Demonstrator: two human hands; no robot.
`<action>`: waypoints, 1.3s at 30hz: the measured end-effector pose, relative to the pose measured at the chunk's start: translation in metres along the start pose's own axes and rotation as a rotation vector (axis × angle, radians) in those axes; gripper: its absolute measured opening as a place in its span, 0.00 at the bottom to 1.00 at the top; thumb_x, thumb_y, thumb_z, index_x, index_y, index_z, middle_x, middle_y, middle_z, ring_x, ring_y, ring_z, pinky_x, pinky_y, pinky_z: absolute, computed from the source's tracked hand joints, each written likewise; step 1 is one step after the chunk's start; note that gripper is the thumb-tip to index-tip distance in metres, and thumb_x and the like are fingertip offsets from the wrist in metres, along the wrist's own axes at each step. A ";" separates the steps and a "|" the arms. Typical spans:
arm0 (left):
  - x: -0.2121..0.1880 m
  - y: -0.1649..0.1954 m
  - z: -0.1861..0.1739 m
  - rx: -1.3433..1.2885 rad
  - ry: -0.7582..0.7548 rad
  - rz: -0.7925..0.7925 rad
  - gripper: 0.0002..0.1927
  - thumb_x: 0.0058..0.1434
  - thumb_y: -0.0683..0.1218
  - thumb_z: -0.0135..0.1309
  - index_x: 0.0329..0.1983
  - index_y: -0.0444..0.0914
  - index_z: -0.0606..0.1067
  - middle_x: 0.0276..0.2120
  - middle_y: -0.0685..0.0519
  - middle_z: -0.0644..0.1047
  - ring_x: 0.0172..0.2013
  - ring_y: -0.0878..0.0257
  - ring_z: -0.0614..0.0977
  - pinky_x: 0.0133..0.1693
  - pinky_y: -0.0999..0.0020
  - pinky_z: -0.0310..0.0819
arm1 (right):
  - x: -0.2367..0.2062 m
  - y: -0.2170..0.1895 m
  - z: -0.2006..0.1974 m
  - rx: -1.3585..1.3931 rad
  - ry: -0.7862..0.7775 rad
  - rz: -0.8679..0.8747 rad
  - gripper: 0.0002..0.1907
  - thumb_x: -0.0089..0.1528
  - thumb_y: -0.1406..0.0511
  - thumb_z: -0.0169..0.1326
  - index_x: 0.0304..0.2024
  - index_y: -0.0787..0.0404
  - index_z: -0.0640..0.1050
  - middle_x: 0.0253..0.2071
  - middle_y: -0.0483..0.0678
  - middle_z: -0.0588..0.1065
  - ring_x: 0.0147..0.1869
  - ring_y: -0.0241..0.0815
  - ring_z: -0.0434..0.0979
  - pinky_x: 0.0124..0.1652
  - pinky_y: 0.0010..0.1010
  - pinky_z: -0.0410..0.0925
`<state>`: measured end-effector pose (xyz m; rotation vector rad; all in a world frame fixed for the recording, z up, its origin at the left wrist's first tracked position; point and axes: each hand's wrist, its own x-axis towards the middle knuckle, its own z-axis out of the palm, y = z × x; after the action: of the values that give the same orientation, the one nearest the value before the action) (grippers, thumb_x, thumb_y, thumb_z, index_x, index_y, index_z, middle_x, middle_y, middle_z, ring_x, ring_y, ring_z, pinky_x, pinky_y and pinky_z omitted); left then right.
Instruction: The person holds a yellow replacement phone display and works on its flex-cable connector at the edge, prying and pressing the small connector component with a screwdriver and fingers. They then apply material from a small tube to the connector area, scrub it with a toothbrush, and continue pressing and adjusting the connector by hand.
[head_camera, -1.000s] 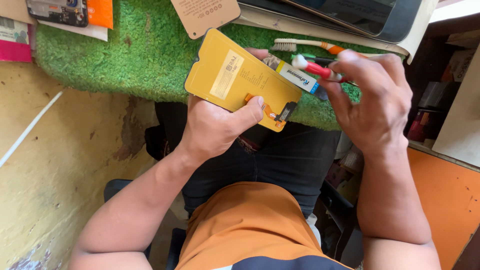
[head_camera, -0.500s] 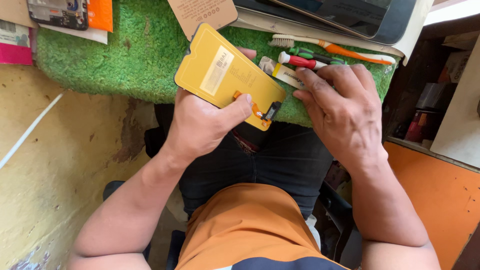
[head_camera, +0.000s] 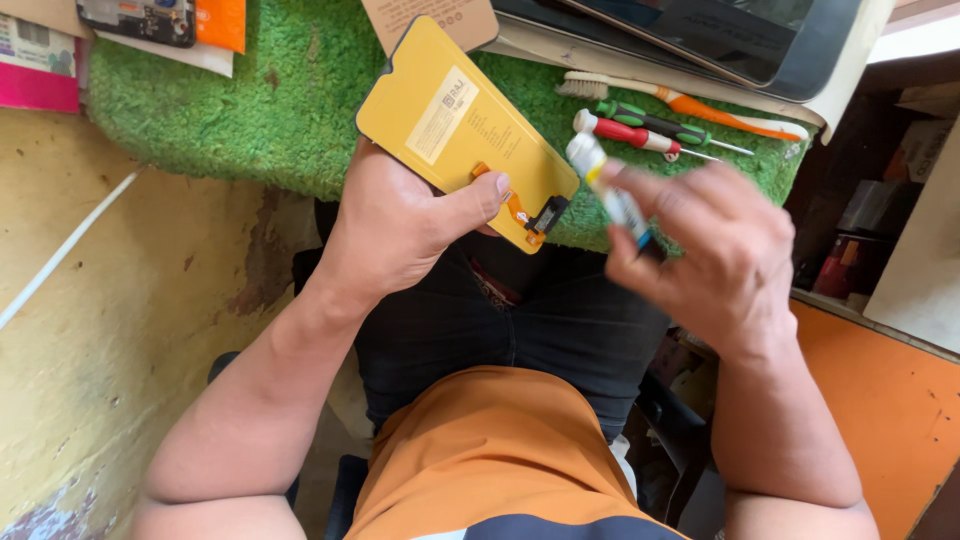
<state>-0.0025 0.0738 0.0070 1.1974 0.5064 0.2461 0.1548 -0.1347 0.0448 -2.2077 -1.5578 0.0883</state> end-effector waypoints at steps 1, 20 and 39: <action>-0.001 0.000 0.000 0.002 -0.002 -0.006 0.11 0.61 0.38 0.61 0.46 0.31 0.76 0.37 0.53 0.82 0.35 0.67 0.84 0.37 0.71 0.85 | -0.001 -0.003 0.001 0.014 -0.005 -0.034 0.24 0.56 0.70 0.67 0.55 0.56 0.83 0.34 0.46 0.75 0.36 0.44 0.74 0.38 0.35 0.71; 0.000 -0.002 0.000 0.001 -0.004 0.000 0.11 0.63 0.37 0.61 0.47 0.30 0.76 0.39 0.51 0.82 0.37 0.67 0.85 0.39 0.71 0.87 | -0.005 -0.028 0.011 0.105 -0.105 -0.104 0.24 0.54 0.70 0.65 0.54 0.54 0.82 0.29 0.45 0.73 0.30 0.44 0.74 0.32 0.36 0.70; 0.000 -0.003 0.000 -0.006 0.011 -0.001 0.11 0.62 0.37 0.61 0.47 0.30 0.76 0.38 0.51 0.82 0.36 0.67 0.85 0.37 0.70 0.87 | -0.005 -0.030 0.011 0.114 -0.108 -0.093 0.24 0.53 0.70 0.65 0.53 0.55 0.82 0.31 0.46 0.75 0.31 0.45 0.75 0.33 0.36 0.70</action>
<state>-0.0026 0.0722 0.0038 1.1901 0.5159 0.2534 0.1236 -0.1279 0.0453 -2.0705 -1.6675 0.2651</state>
